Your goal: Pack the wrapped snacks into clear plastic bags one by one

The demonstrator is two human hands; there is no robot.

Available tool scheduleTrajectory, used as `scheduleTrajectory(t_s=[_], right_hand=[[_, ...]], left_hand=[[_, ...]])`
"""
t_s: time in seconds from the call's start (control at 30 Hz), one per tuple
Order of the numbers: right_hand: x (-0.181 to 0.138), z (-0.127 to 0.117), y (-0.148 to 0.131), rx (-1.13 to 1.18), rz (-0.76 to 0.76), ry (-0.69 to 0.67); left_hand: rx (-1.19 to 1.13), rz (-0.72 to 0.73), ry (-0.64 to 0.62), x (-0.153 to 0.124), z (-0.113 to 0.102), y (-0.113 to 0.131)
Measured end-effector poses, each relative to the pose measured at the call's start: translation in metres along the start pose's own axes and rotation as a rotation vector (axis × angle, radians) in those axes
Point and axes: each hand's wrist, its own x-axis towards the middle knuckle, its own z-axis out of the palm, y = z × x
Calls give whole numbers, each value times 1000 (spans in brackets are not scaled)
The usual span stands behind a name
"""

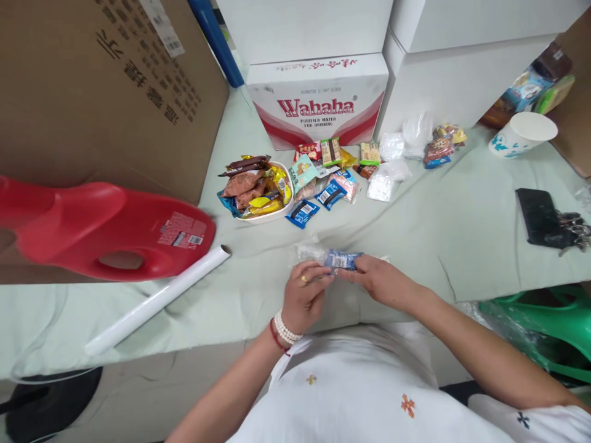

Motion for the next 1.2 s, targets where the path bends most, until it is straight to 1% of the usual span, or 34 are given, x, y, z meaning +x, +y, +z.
scheduleTrajectory(t_s=[0.07,0.1,0.13,0.17,0.2,0.27,0.3,0.33,0.37,0.4,0.43,0.5,0.53,0.57,0.63,0.7,0.73,0.77,0.8,0.87,0.9,0.93,0.97,1.03,1.07,1.13,1.2], right_hand=[[2,-2,-3,-36,-7,-22],[3,-4,-4,-43,-13,-24],[4,-6,-5,-43,-18,-22],[4,-7,-6,-35,-17,-20],[5,-9,-6,-21,-13,-21],[4,-11,-5,6,5,-32],[4,-11,-5,13,15,-40],[4,-11,-4,11,21,-48],[4,-11,-3,3,22,-55],[5,-10,-3,-10,17,-59],[5,-9,-4,-23,12,-59],[8,-9,-7,-41,5,-43],[8,-10,-9,-42,3,-30],[8,-12,-12,-34,2,-18],[5,-17,-16,23,-12,-1],[-3,-22,-16,131,-36,34],[-8,-23,-14,180,-14,92],[-12,-23,-11,206,49,185],[-16,-20,-6,199,155,301],[-18,-10,6,103,424,516],[-16,-4,11,42,532,572],[-14,3,16,-8,594,592],[-11,10,19,-38,607,586],[-7,16,23,-36,555,565],[-6,16,23,-8,523,559],[-8,8,21,107,505,537],[-10,-7,15,270,542,496]], left_hand=[[54,-73,90,6,-13,3],[108,-74,94,12,-17,4],[159,-41,52,19,-20,4],[190,24,-31,26,-22,1],[199,98,-147,32,-23,-5],[167,201,-374,37,-27,-25],[157,200,-455,35,-31,-37],[166,165,-500,30,-36,-48],[184,116,-507,24,-42,-57],[208,64,-477,17,-49,-63],[233,13,-406,12,-56,-64],[260,-30,-234,7,-64,-54],[253,-12,-186,8,-64,-43],[224,39,-188,11,-60,-32],[154,147,-305,19,-42,-10],[140,153,-389,26,-19,1],[148,147,-405,28,-8,3],[160,138,-410,29,1,2],[171,134,-401,28,8,0],[181,139,-366,23,16,-5],[180,143,-347,20,17,-7],[178,144,-330,17,18,-8],[177,145,-318,15,17,-9],[178,142,-303,13,16,-9],[178,140,-292,13,16,-9],[175,142,-266,12,17,-9],[177,144,-243,11,18,-10]])
